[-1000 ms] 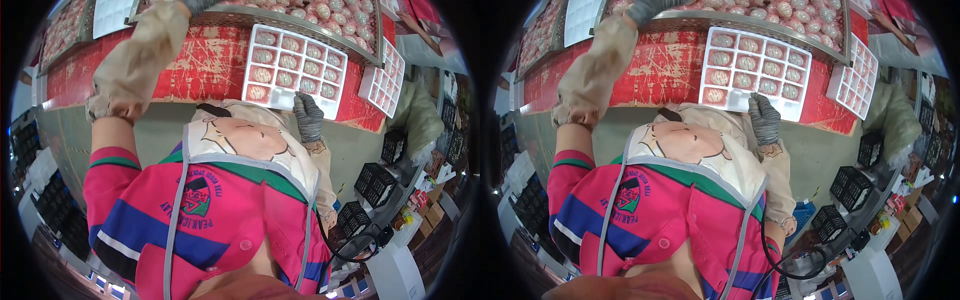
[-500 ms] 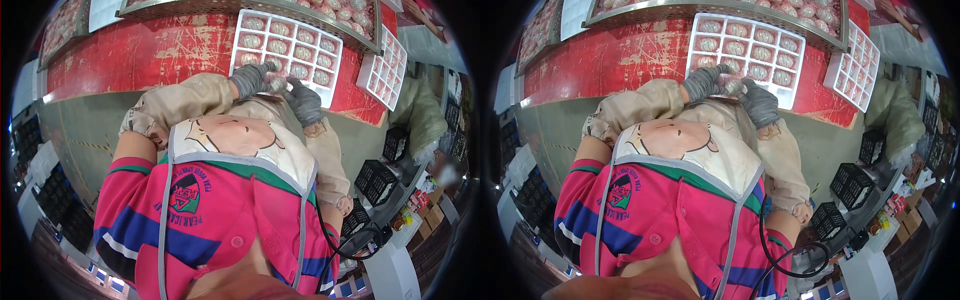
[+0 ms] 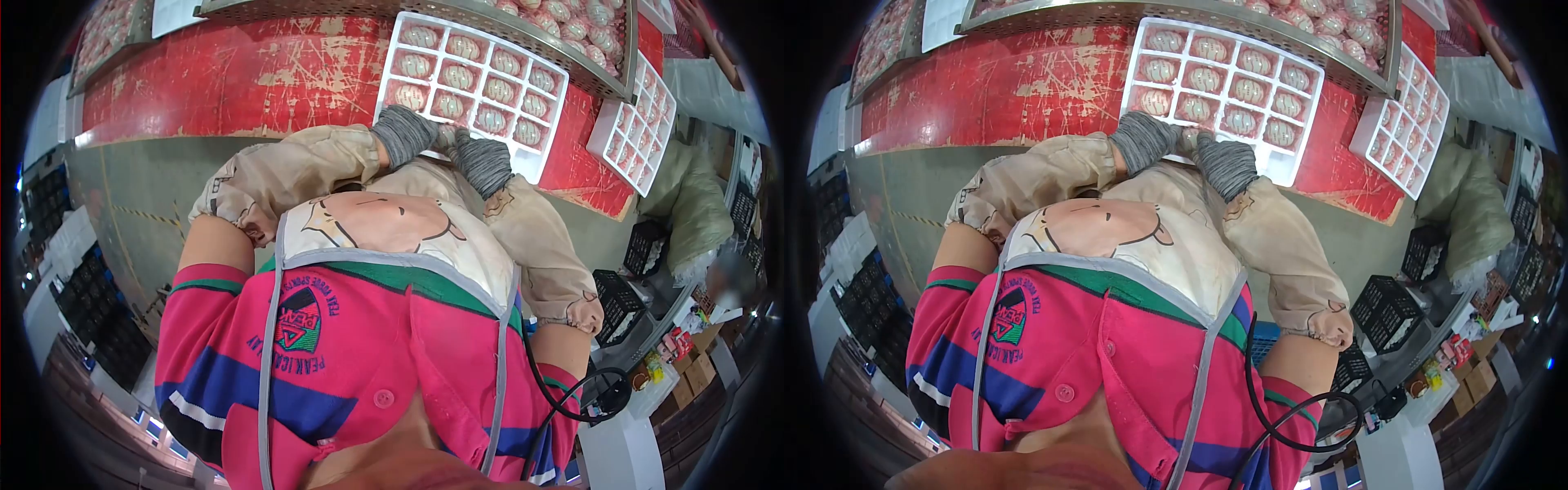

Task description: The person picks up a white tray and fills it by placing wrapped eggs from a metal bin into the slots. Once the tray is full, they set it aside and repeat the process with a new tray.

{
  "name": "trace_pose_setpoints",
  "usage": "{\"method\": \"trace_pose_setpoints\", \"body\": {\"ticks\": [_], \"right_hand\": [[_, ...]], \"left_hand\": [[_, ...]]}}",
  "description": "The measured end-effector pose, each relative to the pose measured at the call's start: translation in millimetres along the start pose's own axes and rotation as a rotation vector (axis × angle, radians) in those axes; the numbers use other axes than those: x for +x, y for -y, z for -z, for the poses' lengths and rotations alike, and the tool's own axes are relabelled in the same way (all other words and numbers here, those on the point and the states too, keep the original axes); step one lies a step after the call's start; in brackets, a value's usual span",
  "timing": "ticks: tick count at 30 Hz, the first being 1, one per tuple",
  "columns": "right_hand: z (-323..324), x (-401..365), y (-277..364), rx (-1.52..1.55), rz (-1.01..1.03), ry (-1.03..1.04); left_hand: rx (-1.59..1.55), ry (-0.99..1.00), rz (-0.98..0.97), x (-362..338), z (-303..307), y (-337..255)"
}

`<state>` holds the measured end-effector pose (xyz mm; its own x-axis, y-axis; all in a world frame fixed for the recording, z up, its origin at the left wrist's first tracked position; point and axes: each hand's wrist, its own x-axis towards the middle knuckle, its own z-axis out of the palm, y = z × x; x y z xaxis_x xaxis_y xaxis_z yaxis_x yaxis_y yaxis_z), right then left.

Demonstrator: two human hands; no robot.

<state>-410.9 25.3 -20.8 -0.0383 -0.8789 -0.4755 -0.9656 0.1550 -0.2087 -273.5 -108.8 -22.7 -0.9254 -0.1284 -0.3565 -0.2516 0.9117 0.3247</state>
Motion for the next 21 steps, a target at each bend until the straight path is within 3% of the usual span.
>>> {"method": "trace_pose_setpoints", "body": {"ticks": [2, 8, 10, 12, 13, 14, 15, 17, 18, 19, 20, 21], "right_hand": [[6, 3, 4, -0.004, -0.016, 0.105], [-6, 24, 4, 0.112, -0.072, 0.082], [-16, 26, -2, 0.122, -0.1, 0.085], [-11, 21, 3, 0.194, -0.079, -0.015], [-8, 18, 6, 0.266, -0.06, -0.108], [-5, 17, 6, 0.265, -0.067, -0.112], [-2, 17, 6, 0.213, -0.102, -0.033], [-1, 13, 3, 0.164, -0.155, 0.04], [-5, 6, 0, 0.211, -0.173, -0.012], [-8, -1, 0, 0.259, -0.192, -0.063], [-9, -11, 3, 0.347, -0.212, -0.226], [-10, -20, 6, 0.354, -0.229, -0.228]], "left_hand": [[-0.016, 0.045, -0.016, 2, 17, -5], [0.057, 0.21, -0.019, 23, 10, 0], [-0.12, 0.327, -0.023, 30, 22, 10], [-0.218, -0.415, -0.102, 33, 19, 50], [0.062, -0.646, -0.176, 41, 50, 79], [0.297, -0.436, 0.133, 49, 106, 85], [0.248, -0.852, -0.147, 62, 105, 130], [0.829, -1.118, -0.358, 79, 150, 165], [0.797, -0.962, -0.318, 82, 167, 171], [0.641, -0.694, -0.16, 86, 175, 171], [0.57, -0.582, -0.089, 76, 185, 163], [0.514, -0.486, -0.037, 85, 189, 167]]}}
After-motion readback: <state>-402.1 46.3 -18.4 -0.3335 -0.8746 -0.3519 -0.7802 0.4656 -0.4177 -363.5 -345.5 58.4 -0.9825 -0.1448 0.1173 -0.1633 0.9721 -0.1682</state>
